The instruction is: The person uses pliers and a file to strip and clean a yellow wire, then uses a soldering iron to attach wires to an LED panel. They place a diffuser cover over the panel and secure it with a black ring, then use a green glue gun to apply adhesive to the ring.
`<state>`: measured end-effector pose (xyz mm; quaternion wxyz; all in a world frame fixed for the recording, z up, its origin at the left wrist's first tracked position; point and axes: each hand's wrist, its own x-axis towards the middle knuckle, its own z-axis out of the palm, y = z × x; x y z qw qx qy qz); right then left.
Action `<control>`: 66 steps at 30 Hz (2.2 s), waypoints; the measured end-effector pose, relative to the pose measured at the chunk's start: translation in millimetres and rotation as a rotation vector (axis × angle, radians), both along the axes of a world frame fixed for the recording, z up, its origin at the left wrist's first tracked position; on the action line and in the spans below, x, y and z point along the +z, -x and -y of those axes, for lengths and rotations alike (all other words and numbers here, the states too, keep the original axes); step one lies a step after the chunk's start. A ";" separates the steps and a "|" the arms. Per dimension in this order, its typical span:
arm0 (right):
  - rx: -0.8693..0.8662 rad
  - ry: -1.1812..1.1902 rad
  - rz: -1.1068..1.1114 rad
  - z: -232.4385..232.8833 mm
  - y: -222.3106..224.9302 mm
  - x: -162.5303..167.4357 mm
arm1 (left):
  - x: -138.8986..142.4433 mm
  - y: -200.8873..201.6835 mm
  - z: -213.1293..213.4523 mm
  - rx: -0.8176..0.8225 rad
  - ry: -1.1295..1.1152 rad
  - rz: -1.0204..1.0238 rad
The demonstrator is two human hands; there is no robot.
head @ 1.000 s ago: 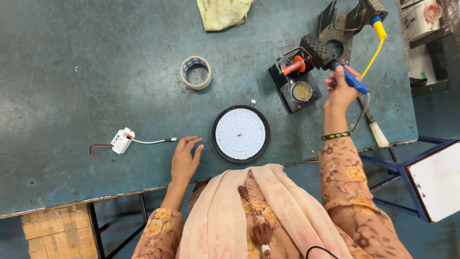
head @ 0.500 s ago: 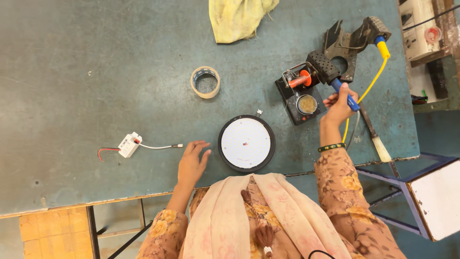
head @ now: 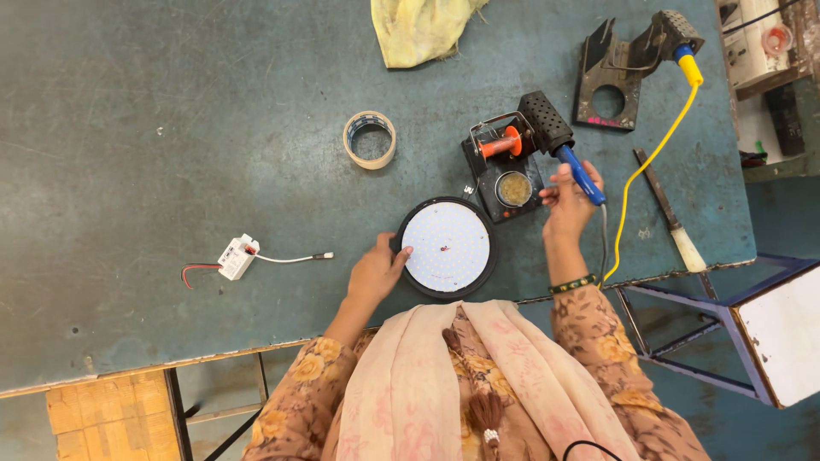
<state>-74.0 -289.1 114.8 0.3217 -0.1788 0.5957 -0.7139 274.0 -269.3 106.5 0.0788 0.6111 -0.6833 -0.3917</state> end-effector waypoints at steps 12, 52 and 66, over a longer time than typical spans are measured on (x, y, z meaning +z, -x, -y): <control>0.337 -0.414 -0.162 -137.9 -76.2 -42.7 | -54.7 1.8 12.0 -0.108 0.094 -0.004; 1.006 0.366 -1.680 -29.8 -465.3 13.9 | 41.8 -289.3 -534.9 1.783 0.556 -0.180; 0.792 -0.021 -1.702 -19.7 -632.5 -0.3 | 35.5 -460.4 -595.5 1.964 0.560 -0.151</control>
